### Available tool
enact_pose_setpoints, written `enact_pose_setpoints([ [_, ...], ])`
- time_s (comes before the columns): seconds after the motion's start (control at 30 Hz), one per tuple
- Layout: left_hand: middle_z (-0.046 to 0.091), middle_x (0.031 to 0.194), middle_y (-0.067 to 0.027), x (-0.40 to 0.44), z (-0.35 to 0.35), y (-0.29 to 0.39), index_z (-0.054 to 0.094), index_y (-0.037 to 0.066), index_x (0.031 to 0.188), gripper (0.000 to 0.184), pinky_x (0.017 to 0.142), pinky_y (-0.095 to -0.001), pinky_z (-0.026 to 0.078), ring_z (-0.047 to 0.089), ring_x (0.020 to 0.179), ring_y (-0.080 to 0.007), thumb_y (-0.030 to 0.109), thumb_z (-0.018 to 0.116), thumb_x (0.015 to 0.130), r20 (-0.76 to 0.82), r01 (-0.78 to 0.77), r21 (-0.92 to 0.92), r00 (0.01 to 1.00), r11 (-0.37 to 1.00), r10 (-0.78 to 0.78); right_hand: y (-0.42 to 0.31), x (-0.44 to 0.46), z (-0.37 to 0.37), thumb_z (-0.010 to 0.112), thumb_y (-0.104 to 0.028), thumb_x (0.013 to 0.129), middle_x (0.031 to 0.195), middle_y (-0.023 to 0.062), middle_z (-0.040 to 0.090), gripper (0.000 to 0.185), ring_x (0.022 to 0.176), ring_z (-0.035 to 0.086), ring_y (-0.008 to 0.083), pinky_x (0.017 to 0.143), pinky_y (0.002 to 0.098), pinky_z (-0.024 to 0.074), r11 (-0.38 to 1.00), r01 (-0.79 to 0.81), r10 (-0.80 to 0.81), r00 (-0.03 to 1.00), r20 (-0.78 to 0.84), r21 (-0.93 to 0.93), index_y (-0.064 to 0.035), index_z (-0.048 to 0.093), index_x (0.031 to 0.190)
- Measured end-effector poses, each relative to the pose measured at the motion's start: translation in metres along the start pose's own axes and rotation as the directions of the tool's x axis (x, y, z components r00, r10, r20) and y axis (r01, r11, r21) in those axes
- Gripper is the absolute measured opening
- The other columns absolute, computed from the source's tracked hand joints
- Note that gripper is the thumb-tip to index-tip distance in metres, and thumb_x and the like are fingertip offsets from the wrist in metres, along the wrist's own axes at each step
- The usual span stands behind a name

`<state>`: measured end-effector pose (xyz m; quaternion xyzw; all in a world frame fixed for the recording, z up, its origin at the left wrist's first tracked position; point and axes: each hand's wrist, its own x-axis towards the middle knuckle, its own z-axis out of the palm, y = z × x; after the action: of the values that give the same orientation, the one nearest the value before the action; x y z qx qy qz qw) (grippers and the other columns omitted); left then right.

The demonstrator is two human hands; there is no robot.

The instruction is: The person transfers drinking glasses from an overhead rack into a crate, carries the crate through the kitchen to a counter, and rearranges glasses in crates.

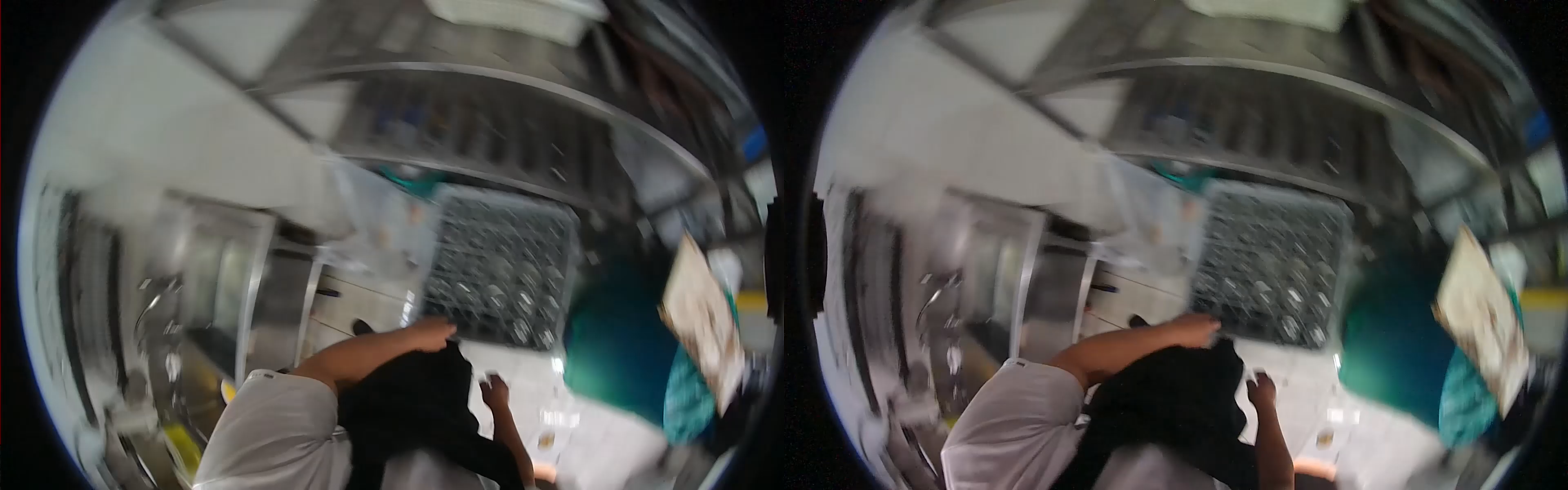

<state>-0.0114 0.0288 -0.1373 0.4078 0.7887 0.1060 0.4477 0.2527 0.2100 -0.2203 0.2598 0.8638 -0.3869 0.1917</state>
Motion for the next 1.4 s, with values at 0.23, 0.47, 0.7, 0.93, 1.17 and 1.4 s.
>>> enact_pose_setpoints([
  [0.23, 0.058, 0.110, -0.0208, -0.244, -0.094, -0.069, 0.054, 0.004, 0.117, 0.043, 0.087, -0.0453, 0.046, 0.056, 0.103, -0.0379, 0.020, 0.061, 0.078, -0.505, 0.386, -0.295, 0.714, 0.874, -0.485, -0.087, 0.072, 0.002, 0.062, -0.036, 0.081, 0.095, 0.0225, 0.063, 0.042, 0.090, 0.060, 0.0399, 0.080, 0.0458, 0.0475, 0.897, 0.377, -0.227, 0.841, 0.492, -0.231, -0.0009, 0.061, 0.104],
  [0.47, 0.060, 0.108, -0.0158, -0.474, -0.105, -0.096, 0.056, 0.004, 0.117, 0.039, 0.084, -0.0384, 0.049, 0.061, 0.093, -0.0316, 0.016, 0.064, 0.081, -0.868, 0.441, -0.494, -0.204, 0.749, -0.452, -0.208, 0.146, 0.013, 0.052, -0.029, 0.089, 0.097, 0.0223, 0.062, 0.035, 0.089, 0.057, 0.0419, 0.079, 0.0484, 0.0451, 0.589, 0.792, -0.536, 0.531, 0.656, -0.160, -0.0029, 0.058, 0.111],
  [0.7, 0.062, 0.107, -0.0147, -0.684, -0.116, -0.096, 0.058, 0.002, 0.112, 0.035, 0.080, -0.0356, 0.050, 0.061, 0.094, -0.0288, 0.010, 0.065, 0.079, -0.818, 0.713, -0.427, -0.567, 0.557, 0.099, -0.312, 0.224, 0.098, 0.058, -0.024, 0.087, 0.098, 0.0212, 0.063, 0.037, 0.084, 0.060, 0.0329, 0.077, 0.0416, 0.0488, 0.082, 0.997, -0.909, 0.074, 0.410, 0.003, 0.0015, 0.056, 0.114],
  [0.93, 0.057, 0.117, -0.0210, -0.938, -0.127, -0.141, 0.047, -0.001, 0.127, 0.062, 0.095, -0.0393, 0.041, 0.054, 0.110, -0.0325, 0.030, 0.069, 0.077, -0.496, 0.587, -0.784, -0.788, 0.203, 0.364, -0.511, 0.074, 0.137, 0.069, -0.024, 0.077, 0.098, 0.0180, 0.065, 0.039, 0.084, 0.065, 0.0269, 0.075, 0.0358, 0.0512, 0.544, 0.838, -0.631, 0.444, 0.636, -0.045, -0.0045, 0.060, 0.110],
  [1.17, 0.053, 0.121, -0.0277, -1.092, -0.111, -0.193, 0.042, -0.004, 0.126, 0.084, 0.092, -0.0439, 0.044, 0.054, 0.110, -0.0384, 0.046, 0.075, 0.068, -0.316, 0.314, -0.947, -0.948, 0.065, -0.024, -0.541, 0.012, 0.194, 0.065, -0.027, 0.080, 0.101, 0.0167, 0.065, 0.041, 0.083, 0.064, 0.0285, 0.075, 0.0376, 0.0512, 0.560, 0.828, -0.561, 0.381, 0.735, -0.002, -0.0053, 0.058, 0.114],
  [1.4, 0.065, 0.099, -0.0241, -1.101, -0.106, -0.190, 0.058, -0.008, 0.103, 0.056, 0.083, -0.0405, 0.048, 0.063, 0.095, -0.0356, 0.032, 0.075, 0.067, -0.231, 0.217, -0.971, -0.961, 0.103, -0.152, -0.556, 0.003, 0.192, 0.066, -0.028, 0.081, 0.104, 0.0160, 0.065, 0.042, 0.086, 0.065, 0.0278, 0.077, 0.0373, 0.0511, 0.580, 0.814, -0.565, 0.390, 0.727, 0.014, -0.0058, 0.058, 0.115],
])
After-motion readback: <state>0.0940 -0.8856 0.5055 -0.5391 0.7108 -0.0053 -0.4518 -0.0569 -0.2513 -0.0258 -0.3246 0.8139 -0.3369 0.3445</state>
